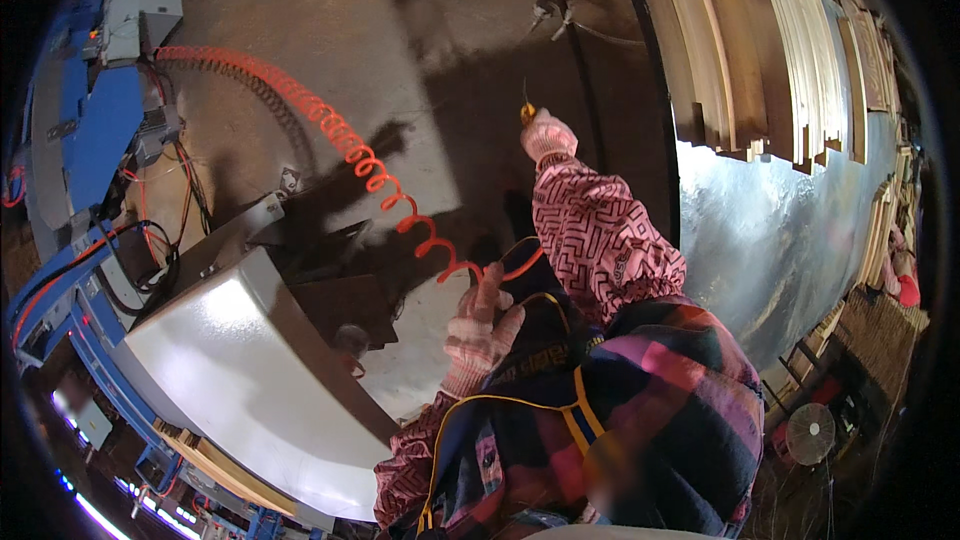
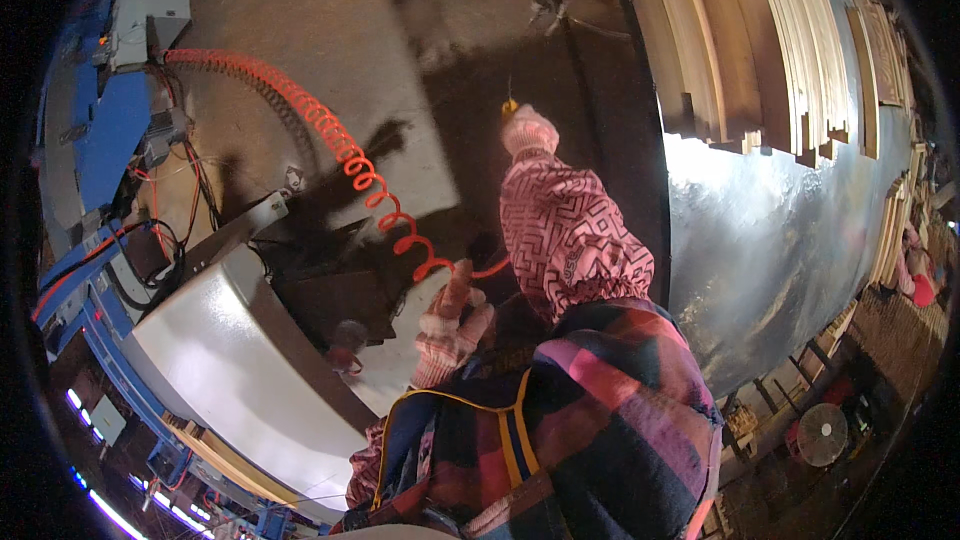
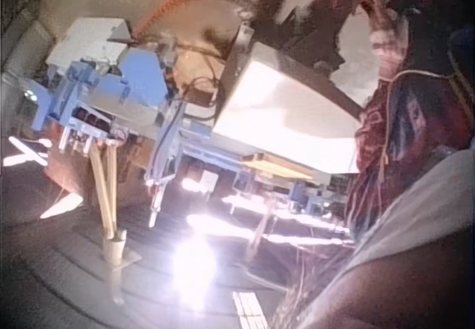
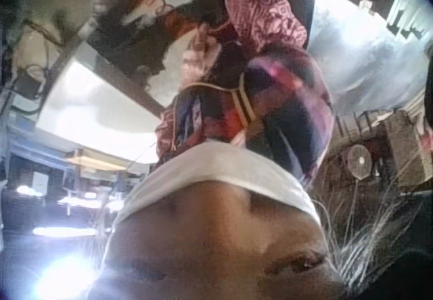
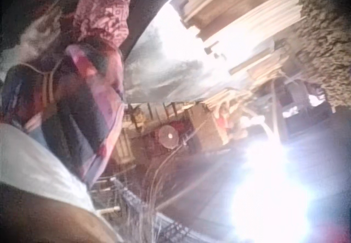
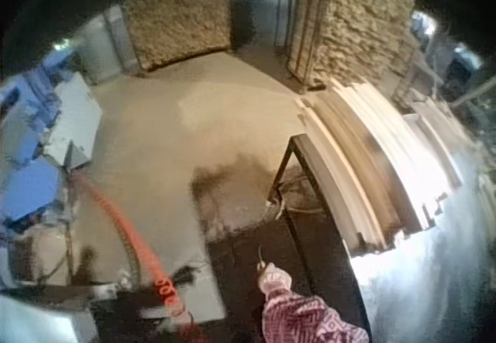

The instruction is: The person stacks wooden planks on a metal table and then uses a compressed air hose to blow dust and debris off a large blue industrial machine. The person moves around the equipment to clean various surfaces and crevices.

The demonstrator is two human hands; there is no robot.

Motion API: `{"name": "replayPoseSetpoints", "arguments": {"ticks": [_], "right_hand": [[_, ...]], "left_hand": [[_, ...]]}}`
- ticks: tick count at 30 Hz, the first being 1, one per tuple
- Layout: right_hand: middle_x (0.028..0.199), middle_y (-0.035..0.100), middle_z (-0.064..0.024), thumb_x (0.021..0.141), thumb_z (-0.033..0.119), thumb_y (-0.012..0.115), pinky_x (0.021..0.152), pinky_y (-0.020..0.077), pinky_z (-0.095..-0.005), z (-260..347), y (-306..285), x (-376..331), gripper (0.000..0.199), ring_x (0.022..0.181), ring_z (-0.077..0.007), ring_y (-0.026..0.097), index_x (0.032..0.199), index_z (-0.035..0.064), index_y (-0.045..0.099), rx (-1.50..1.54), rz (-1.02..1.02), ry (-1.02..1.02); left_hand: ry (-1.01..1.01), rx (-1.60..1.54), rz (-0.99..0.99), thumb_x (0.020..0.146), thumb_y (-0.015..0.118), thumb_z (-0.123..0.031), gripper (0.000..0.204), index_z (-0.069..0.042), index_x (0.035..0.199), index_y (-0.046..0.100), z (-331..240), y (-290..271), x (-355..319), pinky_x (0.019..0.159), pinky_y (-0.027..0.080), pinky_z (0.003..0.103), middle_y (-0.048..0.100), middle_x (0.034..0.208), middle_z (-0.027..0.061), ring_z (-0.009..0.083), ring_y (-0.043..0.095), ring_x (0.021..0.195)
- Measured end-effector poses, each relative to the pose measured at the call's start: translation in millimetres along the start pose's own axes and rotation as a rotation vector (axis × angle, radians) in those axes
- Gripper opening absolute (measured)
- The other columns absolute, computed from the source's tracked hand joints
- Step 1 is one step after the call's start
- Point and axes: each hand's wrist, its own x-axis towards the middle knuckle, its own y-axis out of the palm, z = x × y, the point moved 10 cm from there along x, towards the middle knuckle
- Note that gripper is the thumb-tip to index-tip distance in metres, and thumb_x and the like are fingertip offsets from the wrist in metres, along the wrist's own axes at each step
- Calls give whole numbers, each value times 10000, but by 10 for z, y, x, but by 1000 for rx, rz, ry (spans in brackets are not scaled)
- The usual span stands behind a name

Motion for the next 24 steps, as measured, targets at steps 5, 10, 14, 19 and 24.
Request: {"name": "replayPoseSetpoints", "arguments": {"ticks": [5, 10, 14, 19, 24], "right_hand": [[1171, 652, -202, 853, 376, 609, 926, 501, -400, 83, 506, -124, 511, 1125, -327, 617, 1246, 51, 569, -67, 230, -241], [1072, 678, -167, 808, 425, 652, 869, 520, -406, -1646, 896, -446, 541, 1066, -312, 642, 1250, 120, 588, 116, 220, 214], [1116, 658, -122, 910, 237, 568, 856, 532, -439, -2882, 1668, -645, 385, 1063, -298, 641, 1283, 142, 572, -473, 438, -27], [1332, 579, -93, 840, 418, 623, 926, 496, -481, -4036, 2339, -623, 572, 1145, -322, 603, 1351, 174, 542, -722, 597, 329], [1266, 605, -142, 855, 399, 599, 875, 510, -452, -3112, 2089, 543, 455, 1081, -302, 628, 1197, 100, 621, -632, 292, 73]], "left_hand": [[-170, 97, -65, 811, 712, -134, 638, -47, 1394, 466, 410, 134, 118, 706, 512, 374, 618, 867, 79, 251, 616, 791], [-278, 171, 53, 790, 729, -232, 618, -93, 1350, 508, 581, 260, 354, 736, 505, 415, 607, 936, 121, 288, 616, 832], [-496, 220, 219, 818, 687, -380, 604, -150, 1349, 514, 1391, 862, 174, 826, 486, 439, 610, 979, 118, 312, 612, 908], [-339, 132, 431, 798, 724, -274, 598, -119, 1343, 537, 1603, 1652, 155, 780, 488, 421, 635, 992, 125, 334, 605, 877], [-331, 5, 477, 791, 723, -250, 593, -117, 1337, 534, 2215, 2187, 180, 840, 490, 416, 651, 995, 86, 291, 612, 966]]}}
